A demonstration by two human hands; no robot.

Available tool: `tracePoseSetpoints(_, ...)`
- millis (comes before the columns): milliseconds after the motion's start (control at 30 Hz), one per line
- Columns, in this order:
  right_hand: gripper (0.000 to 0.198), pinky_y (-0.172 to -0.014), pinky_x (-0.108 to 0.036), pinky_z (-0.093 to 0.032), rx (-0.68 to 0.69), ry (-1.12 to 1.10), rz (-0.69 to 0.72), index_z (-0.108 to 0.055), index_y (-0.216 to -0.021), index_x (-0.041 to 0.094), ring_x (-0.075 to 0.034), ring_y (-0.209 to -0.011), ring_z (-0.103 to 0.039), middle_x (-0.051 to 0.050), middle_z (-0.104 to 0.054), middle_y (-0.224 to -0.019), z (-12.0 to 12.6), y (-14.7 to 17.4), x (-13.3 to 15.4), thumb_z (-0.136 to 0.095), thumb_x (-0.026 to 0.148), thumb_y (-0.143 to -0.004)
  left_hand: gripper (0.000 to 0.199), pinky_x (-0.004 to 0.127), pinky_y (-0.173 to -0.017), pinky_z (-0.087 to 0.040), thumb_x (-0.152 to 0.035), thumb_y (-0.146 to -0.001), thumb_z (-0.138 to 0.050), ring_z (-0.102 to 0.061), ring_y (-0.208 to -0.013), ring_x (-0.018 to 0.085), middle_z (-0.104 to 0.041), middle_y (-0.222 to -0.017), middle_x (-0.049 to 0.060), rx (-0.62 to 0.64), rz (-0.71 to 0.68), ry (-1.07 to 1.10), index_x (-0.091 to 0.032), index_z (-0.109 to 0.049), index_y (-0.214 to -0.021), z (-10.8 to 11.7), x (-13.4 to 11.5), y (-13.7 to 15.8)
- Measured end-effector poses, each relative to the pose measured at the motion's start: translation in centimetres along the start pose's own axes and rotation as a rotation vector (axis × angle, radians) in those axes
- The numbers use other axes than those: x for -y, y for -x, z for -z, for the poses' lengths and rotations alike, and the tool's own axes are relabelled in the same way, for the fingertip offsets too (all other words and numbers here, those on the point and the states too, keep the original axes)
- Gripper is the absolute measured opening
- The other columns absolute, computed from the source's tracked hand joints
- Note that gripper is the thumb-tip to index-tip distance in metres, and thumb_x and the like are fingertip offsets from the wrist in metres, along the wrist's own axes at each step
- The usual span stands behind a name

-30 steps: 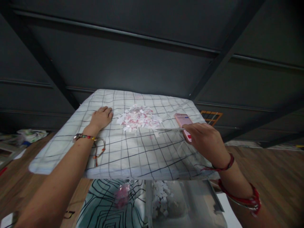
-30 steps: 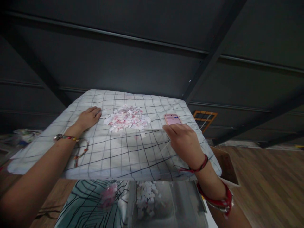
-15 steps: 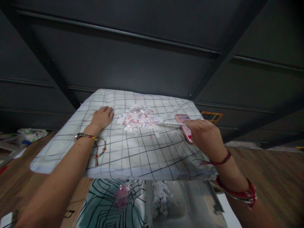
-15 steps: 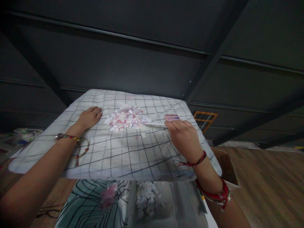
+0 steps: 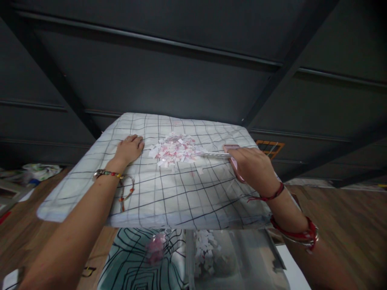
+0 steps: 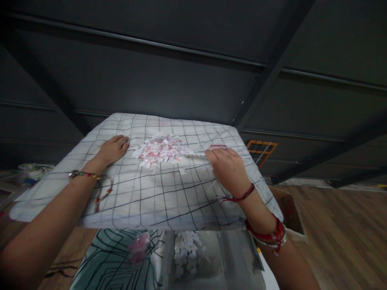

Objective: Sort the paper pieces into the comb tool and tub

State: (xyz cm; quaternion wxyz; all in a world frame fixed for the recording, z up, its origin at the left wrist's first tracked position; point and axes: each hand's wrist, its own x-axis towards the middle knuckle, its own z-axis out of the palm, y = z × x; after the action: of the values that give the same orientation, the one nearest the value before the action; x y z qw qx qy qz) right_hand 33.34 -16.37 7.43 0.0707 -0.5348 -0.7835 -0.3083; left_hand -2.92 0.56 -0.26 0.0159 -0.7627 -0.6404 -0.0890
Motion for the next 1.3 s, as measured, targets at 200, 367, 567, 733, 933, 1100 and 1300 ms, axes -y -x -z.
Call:
tracePoseSetpoints(200,0.03,-0.075,-0.031,-0.045,0.043,-0.082,-0.01,-0.069,-0.1,0.016,-0.021,-0.086,-0.066,-0.01,-0.074,-0.097,1.0,0.1,-0.4,-0.049,0.005,-0.081,0.053,0.051,-0.109,-0.038,-0.033,-0.095,-0.028,-0.042,-0.137,0.032,-0.046,-0.148,0.018,0.008,0.007,0.015,-0.012,-0.052,-0.137,0.4,-0.4,0.2)
tracePoseSetpoints(367,0.032,-0.067,-0.03,-0.043,0.042,-0.083,0.043,-0.067,-0.087,0.018,-0.02,-0.073,-0.065,-0.006,-0.073,-0.081,2.9,0.9,-1.1,-0.045,-0.001,-0.075,0.052,0.052,-0.108,-0.039,-0.033,-0.095,-0.029,-0.043,-0.136,0.032,-0.048,-0.146,0.019,-0.002,-0.014,0.031,-0.011,-0.053,-0.136,0.2,-0.2,0.1)
tracePoseSetpoints(567,0.029,-0.071,-0.031,-0.046,-0.027,-0.152,0.041,-0.068,-0.095,0.019,-0.02,-0.076,-0.066,-0.006,-0.074,-0.087,3.7,1.6,-1.4,-0.045,0.006,-0.081,0.048,0.056,-0.105,-0.04,-0.031,-0.093,-0.037,-0.045,-0.134,0.033,-0.052,-0.143,0.016,-0.046,-0.034,0.076,-0.019,-0.055,-0.135,-0.6,0.7,-0.3)
tracePoseSetpoints(733,0.031,-0.072,-0.032,-0.046,0.011,-0.087,-0.023,-0.069,-0.092,0.017,-0.021,-0.078,-0.066,-0.009,-0.074,-0.085,2.4,0.7,-0.4,-0.045,0.003,-0.08,0.049,0.055,-0.108,-0.038,-0.032,-0.094,-0.034,-0.044,-0.136,0.033,-0.049,-0.146,0.016,-0.032,-0.019,0.064,-0.017,-0.055,-0.135,-0.3,0.3,-0.1)
tracePoseSetpoints(933,0.03,-0.068,-0.028,-0.046,0.002,-0.233,0.056,-0.068,-0.089,0.019,-0.018,-0.072,-0.065,-0.004,-0.072,-0.079,1.5,1.7,-1.1,-0.045,0.003,-0.08,0.05,0.05,-0.109,-0.038,-0.032,-0.095,-0.031,-0.041,-0.138,0.031,-0.048,-0.147,0.015,0.006,-0.01,0.047,-0.017,-0.053,-0.137,0.0,0.1,-0.1)
tracePoseSetpoints(1100,0.027,-0.068,-0.03,-0.048,-0.068,-0.303,0.041,-0.067,-0.093,0.018,-0.019,-0.073,-0.066,-0.006,-0.074,-0.084,1.2,2.5,-1.7,-0.044,0.008,-0.083,0.049,0.052,-0.109,-0.037,-0.034,-0.094,-0.035,-0.041,-0.137,0.032,-0.05,-0.146,0.015,-0.006,-0.008,0.075,-0.018,-0.054,-0.136,-0.3,0.4,-0.3)
tracePoseSetpoints(1300,0.032,-0.069,-0.029,-0.05,-0.099,-0.322,0.111,-0.068,-0.092,0.017,-0.018,-0.073,-0.068,-0.006,-0.074,-0.082,1.3,2.1,-1.4,-0.041,0.002,-0.083,0.049,0.05,-0.109,-0.037,-0.034,-0.096,-0.031,-0.041,-0.138,0.03,-0.048,-0.147,0.015,-0.006,-0.02,0.051,-0.017,-0.054,-0.136,-0.3,0.3,-0.2)
